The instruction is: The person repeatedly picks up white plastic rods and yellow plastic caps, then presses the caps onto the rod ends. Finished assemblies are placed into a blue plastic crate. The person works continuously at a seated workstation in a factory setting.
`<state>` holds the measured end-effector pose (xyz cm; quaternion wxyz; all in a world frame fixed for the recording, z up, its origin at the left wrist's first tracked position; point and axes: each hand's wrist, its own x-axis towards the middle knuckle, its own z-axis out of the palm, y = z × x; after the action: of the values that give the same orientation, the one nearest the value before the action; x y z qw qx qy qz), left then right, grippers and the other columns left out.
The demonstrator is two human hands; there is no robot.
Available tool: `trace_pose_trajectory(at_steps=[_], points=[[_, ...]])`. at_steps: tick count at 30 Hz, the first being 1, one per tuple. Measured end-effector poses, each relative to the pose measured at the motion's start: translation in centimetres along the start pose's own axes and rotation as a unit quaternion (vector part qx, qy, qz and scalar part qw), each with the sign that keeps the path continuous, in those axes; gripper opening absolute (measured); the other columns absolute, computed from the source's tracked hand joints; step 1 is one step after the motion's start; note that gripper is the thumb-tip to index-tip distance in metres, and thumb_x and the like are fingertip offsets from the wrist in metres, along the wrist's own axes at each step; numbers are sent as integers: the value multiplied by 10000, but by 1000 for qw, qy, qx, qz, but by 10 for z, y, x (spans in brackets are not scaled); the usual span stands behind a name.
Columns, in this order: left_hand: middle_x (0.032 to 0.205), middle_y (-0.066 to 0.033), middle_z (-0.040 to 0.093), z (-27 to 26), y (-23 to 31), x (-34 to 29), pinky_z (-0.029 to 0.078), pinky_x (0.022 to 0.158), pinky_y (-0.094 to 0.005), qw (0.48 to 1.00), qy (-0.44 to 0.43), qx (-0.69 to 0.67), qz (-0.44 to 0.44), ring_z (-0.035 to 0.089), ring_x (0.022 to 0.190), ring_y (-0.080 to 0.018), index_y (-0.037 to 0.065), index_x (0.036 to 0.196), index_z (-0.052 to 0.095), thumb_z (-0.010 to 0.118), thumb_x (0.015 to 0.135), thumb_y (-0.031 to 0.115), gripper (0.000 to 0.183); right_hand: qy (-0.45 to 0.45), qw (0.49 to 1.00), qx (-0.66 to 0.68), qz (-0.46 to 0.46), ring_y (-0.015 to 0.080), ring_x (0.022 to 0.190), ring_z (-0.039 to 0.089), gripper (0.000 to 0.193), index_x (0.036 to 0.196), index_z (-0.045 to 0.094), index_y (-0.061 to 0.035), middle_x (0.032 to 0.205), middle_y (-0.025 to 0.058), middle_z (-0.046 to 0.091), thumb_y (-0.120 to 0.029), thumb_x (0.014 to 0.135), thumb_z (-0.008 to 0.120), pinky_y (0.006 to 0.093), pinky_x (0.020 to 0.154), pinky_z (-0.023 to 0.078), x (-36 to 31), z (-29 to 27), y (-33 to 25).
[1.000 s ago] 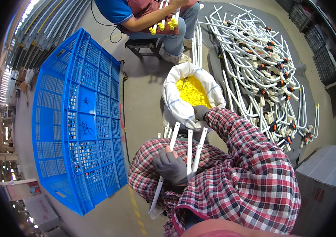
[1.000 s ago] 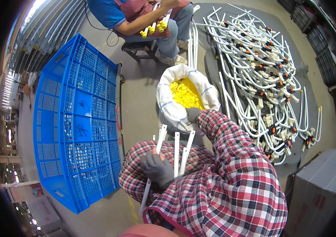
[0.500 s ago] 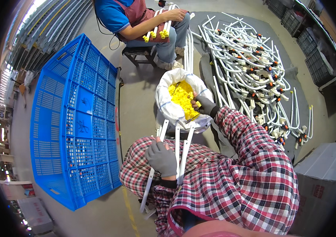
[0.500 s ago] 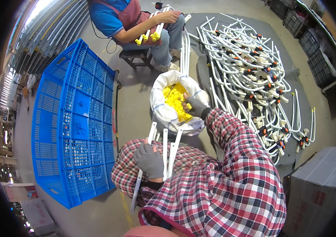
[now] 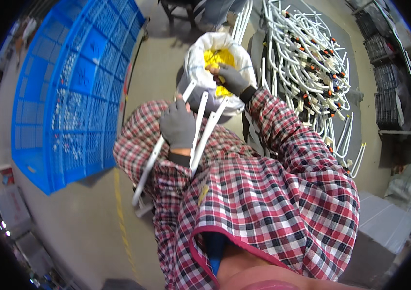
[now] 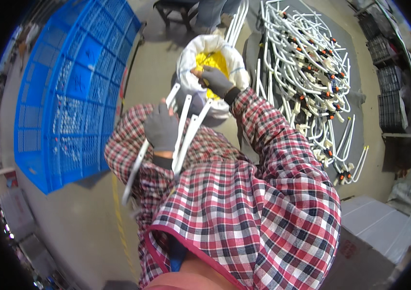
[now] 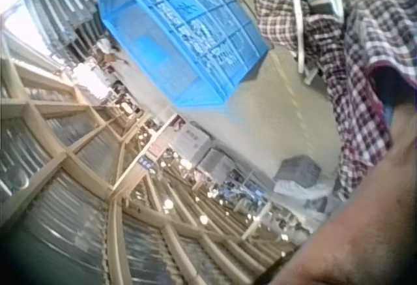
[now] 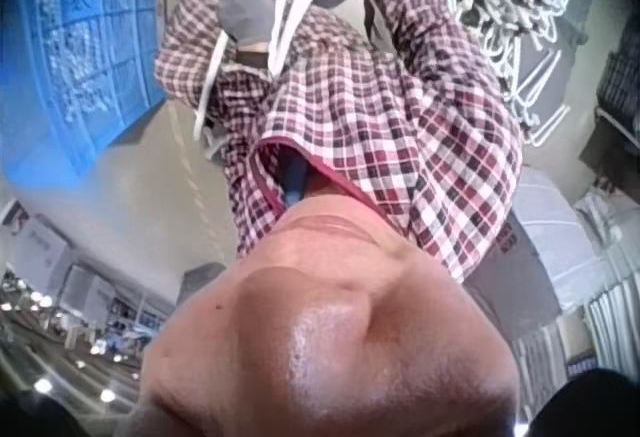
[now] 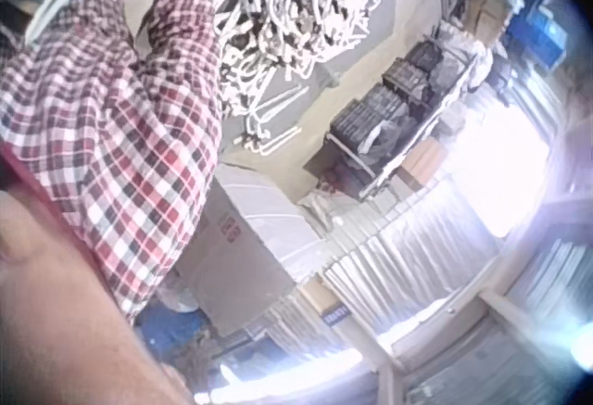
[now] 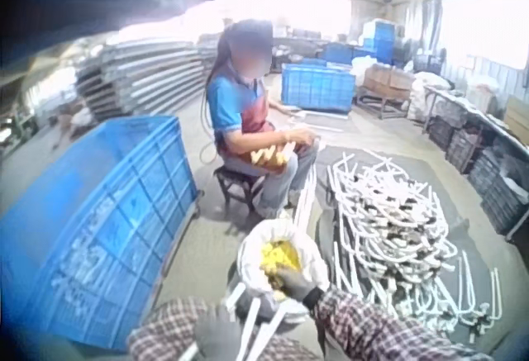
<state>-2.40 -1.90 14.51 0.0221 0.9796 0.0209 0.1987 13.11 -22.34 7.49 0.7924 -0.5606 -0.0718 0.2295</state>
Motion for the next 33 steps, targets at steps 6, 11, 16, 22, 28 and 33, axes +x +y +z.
trace_pose_trajectory(at_steps=[6, 11, 16, 22, 28, 33], points=[[908, -65, 671, -2, -1, -2, 526, 708, -392, 1000, -1, -3, 2, 668, 808, -250, 68, 1213, 673, 672, 946, 277, 339, -50, 850, -507, -134, 345, 892, 724, 406, 1182, 727, -45, 1022, 184, 751, -340, 907, 767, 410, 824, 544, 5, 21, -23], [901, -70, 664, -3, -4, -4, 518, 680, -393, 1000, 10, -11, 2, 661, 779, -251, 68, 1210, 668, 674, 953, 283, 336, -192, 695, -640, -264, 355, 862, 696, 282, 1120, 736, -140, 924, 135, 730, -210, 846, 752, 461, 771, 536, 17, 40, -60], [906, -53, 660, -2, -5, -6, 523, 696, -380, 1000, -8, -11, -5, 657, 787, -236, 75, 1171, 669, 672, 951, 285, 304, -242, 746, -563, -261, 304, 818, 700, 234, 1107, 744, -105, 890, 80, 733, -178, 887, 714, 404, 771, 541, 23, 43, -74], [912, -51, 657, -5, -4, -5, 519, 693, -382, 1000, 5, -23, -6, 653, 784, -237, 72, 1187, 661, 678, 942, 268, 314, -134, 960, -241, 49, 7, 594, 456, 434, 1412, 604, -63, 894, 8, 744, -245, 1018, 615, 192, 559, 398, 16, 47, -61], [929, -53, 657, -4, -4, -6, 517, 708, -376, 1000, 0, -17, -3, 653, 799, -231, 70, 1250, 647, 672, 946, 267, 362, -173, 971, -155, 61, 23, 564, 455, 374, 1309, 678, -19, 957, 15, 763, -276, 1060, 571, 188, 521, 384, 10, 70, -54], [915, -51, 649, -2, -3, -8, 516, 698, -380, 1000, -3, -19, -6, 648, 787, -231, 70, 1244, 646, 666, 953, 274, 356, -130, 944, -284, 102, 33, 549, 518, 395, 1099, 765, -6, 839, 24, 746, -369, 1045, 620, 195, 502, 394, 6, 53, -72]])
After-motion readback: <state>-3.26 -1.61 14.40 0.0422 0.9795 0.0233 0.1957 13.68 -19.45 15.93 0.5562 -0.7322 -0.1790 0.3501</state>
